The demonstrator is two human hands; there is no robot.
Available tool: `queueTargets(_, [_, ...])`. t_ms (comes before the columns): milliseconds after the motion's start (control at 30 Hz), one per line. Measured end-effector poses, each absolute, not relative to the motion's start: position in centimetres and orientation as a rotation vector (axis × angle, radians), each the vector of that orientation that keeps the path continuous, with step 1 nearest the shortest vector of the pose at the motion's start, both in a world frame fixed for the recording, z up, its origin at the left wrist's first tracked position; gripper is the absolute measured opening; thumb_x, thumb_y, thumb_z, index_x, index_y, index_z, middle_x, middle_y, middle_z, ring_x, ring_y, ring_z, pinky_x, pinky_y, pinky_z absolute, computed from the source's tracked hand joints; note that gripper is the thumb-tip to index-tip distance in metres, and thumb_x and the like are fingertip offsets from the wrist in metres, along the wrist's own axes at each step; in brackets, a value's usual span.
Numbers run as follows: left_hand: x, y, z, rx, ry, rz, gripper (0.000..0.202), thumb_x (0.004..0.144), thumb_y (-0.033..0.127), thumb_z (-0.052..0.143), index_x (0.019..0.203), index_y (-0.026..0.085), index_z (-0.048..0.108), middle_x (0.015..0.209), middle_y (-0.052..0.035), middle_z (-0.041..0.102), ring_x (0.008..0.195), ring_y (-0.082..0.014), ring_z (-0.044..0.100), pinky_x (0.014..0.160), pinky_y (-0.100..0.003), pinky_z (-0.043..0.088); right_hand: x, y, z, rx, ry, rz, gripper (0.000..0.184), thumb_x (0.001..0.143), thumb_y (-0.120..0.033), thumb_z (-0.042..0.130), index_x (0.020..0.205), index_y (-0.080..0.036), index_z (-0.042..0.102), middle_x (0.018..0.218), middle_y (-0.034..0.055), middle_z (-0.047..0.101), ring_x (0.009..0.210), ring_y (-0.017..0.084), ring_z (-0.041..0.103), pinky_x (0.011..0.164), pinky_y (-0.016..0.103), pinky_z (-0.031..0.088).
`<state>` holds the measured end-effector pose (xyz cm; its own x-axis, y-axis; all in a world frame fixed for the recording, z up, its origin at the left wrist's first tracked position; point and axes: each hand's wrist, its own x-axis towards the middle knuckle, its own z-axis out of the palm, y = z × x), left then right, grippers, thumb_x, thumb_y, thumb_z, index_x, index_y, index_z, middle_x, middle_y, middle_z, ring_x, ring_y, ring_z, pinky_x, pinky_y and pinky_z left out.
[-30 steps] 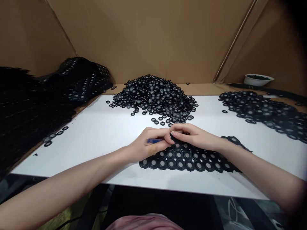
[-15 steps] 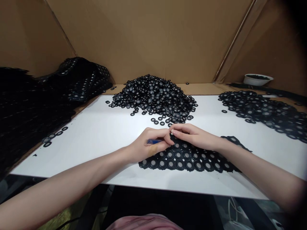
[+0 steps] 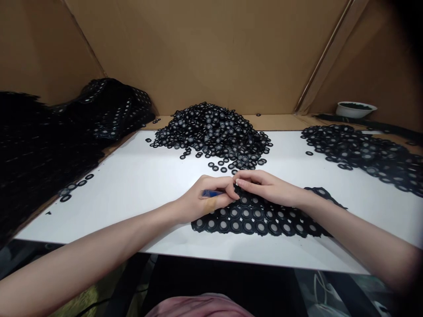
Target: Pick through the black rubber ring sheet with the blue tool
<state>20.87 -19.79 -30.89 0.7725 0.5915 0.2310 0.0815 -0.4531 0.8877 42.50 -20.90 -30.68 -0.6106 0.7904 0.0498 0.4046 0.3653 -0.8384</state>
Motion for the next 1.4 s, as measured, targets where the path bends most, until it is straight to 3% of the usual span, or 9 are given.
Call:
queueTargets(1033, [20.9, -19.8, -30.8, 2.005, 0.522, 0.639, 0.016, 0.086, 0.026, 0.055, 0.078, 0.013, 0.06, 0.074, -0.0013, 0.059, 0.066, -0.011, 0.049, 0.063, -0.022, 0.037, 42.5, -21.0, -30.5, -1.048, -2.191, 1.155, 0.036, 0.096, -0.046, 0.037, 0.093, -0.017, 0.06, 0.092, 0.0039, 0.062, 0.088, 0.02, 0.054, 0.081, 0.032, 0.041])
queueTargets(1233, [20.9, -19.9, -30.8, 1.844, 0.586, 0.69, 0.007, 0.081, 0.018, 0.059, 0.075, 0.014, 0.061, 0.067, 0.0011, 0.054, 0.064, -0.0105, 0.049, 0.062, -0.022, 0.036, 42.9, -21.0, -30.5, -1.06, -2.172, 1.194, 0.026, 0.089, -0.037, 0.05, 0.106, -0.019, 0.059, 0.091, 0.0034, 0.063, 0.084, 0.02, 0.055, 0.076, 0.031, 0.044])
queueTargets(1400, [21.0, -19.9, -30.9, 1.825, 0.579, 0.677, 0.007, 0.079, 0.02, 0.061, 0.076, 0.014, 0.063, 0.068, 0.0004, 0.056, 0.064, -0.0107, 0.049, 0.063, -0.022, 0.037, 43.6, -20.9, -30.3, -0.989, -2.252, 1.168, 0.033, 0.08, -0.028, 0.06, 0.112, -0.02, 0.059, 0.093, 0.0033, 0.062, 0.089, 0.021, 0.056, 0.08, 0.032, 0.045])
